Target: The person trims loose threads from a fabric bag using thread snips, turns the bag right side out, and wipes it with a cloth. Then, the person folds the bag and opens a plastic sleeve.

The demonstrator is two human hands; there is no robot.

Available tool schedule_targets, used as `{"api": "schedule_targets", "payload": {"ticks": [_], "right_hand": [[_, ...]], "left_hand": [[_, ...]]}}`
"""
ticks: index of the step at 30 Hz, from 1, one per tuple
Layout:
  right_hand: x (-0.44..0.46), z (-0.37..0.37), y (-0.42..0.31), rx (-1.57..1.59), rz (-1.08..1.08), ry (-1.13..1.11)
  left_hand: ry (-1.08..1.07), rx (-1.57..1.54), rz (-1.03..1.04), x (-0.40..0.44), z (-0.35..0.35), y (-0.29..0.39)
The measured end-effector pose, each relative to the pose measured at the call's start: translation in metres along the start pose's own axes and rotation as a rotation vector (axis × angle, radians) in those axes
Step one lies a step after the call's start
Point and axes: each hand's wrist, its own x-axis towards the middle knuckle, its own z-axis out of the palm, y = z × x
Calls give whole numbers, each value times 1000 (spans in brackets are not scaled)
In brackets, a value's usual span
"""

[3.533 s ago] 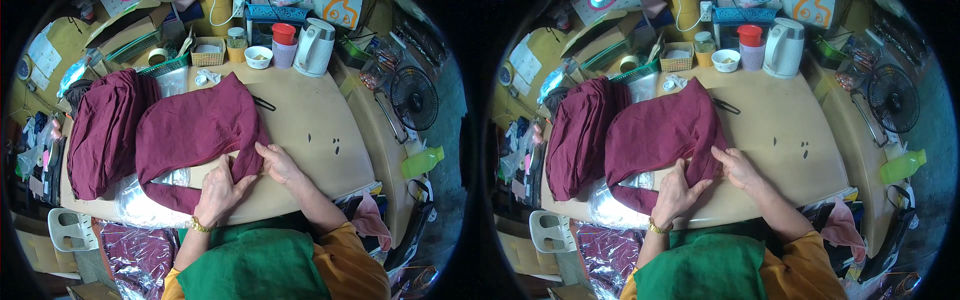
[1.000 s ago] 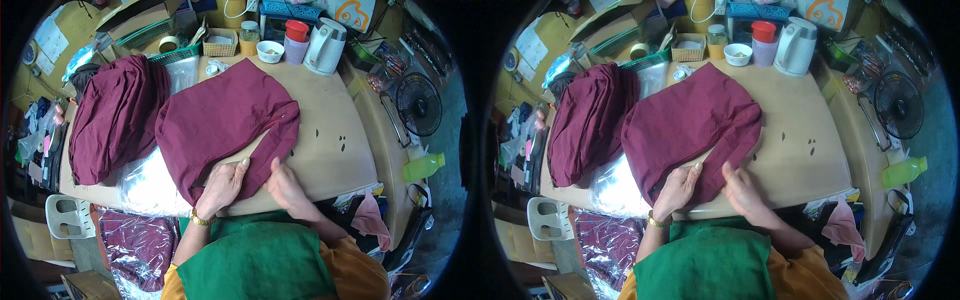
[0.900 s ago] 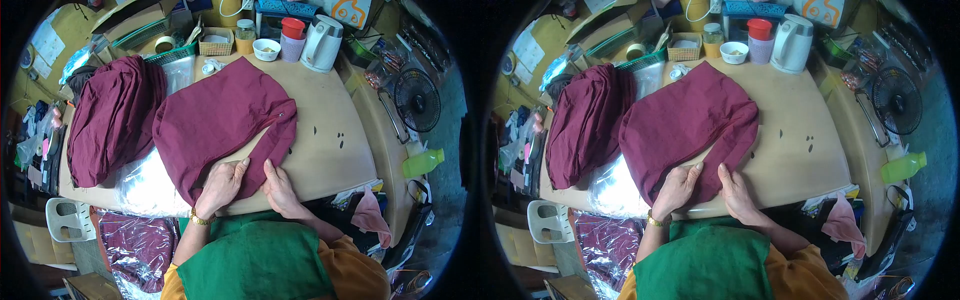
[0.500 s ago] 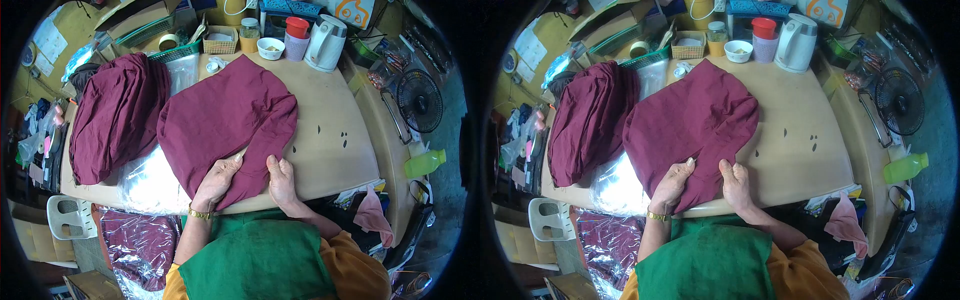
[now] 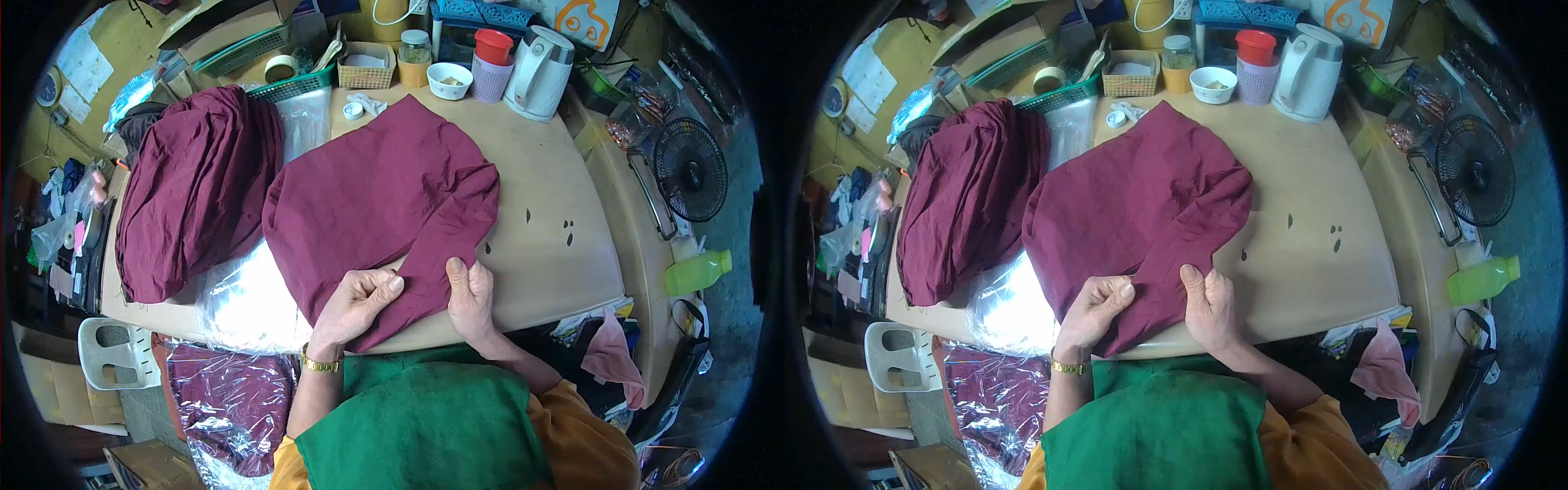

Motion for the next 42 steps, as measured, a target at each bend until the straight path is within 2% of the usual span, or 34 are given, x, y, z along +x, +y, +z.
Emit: {"api": "schedule_targets", "payload": {"ticks": [3,4,5,6,7,8,10,11,12,13,14,15,16,18,19,20,22,23,24,26,27,29,31,32,34,35,36,38,40,42], "right_hand": [[2,11,-1,143,-29,-64],[2,10,-3,143,-27,-65],[3,4,-5,130,92,-205],[4,-2,-6,116,209,-345],[11,-19,-4,-156,638,-637],[10,-32,-10,-154,635,-641],[9,-51,-45,-562,-32,-972],[9,-47,-77,-528,201,-896],[9,-36,-78,-528,203,-906],[12,-24,-80,-673,-200,-680],[14,-23,-71,-695,-310,-641],[15,-22,-62,-721,-420,-594],[17,-27,-47,-718,-429,-592],[27,-38,-29,-803,-425,-753],[31,-41,-32,-756,-425,-705],[36,-45,-36,-754,-429,-711],[44,-57,-46,-761,-388,-592],[47,-61,-55,-772,-357,-577],[47,-65,-55,-774,-359,-571],[48,-71,-54,-907,-263,-754],[44,-63,-61,-831,-291,-661],[38,-52,-49,-803,-315,-628],[36,-46,-44,-724,-363,-543],[37,-46,-41,-724,-366,-545],[40,-49,-32,-714,-353,-371],[42,-49,-34,-720,-321,-333],[43,-48,-34,-720,-325,-333],[43,-44,-34,-662,-277,-340],[43,-36,-32,-622,-306,-360],[43,-32,-34,-582,-336,-382]], "left_hand": [[111,120,93,1,18,11],[230,368,125,2,19,7],[349,616,158,2,20,4],[353,616,158,3,21,2],[403,795,243,3,21,0],[453,974,328,2,20,-1],[451,1011,292,2,19,4],[359,990,383,4,20,2],[268,965,473,5,22,0],[169,939,474,4,27,2],[93,991,318,0,29,1],[31,986,306,-1,29,11],[-34,982,294,-2,26,23],[-46,1092,117,-12,-4,21],[-133,1190,-98,-13,-21,27],[-105,1205,-25,-20,-32,32],[86,1354,211,-26,-59,13],[84,1357,212,-26,-66,12],[105,1243,208,-22,-72,14],[121,1128,217,-15,-72,19],[95,1105,192,-14,-66,22],[67,1078,167,-11,-66,18],[118,1140,299,-6,-75,5],[121,1140,299,-7,-67,11],[823,1053,626,-10,-43,25],[961,1066,623,-20,-43,18],[887,734,345,-35,-36,7],[477,272,-26,-45,-23,-19],[300,-62,-51,-40,-1,-29],[334,-62,6,-30,-7,-37]]}}
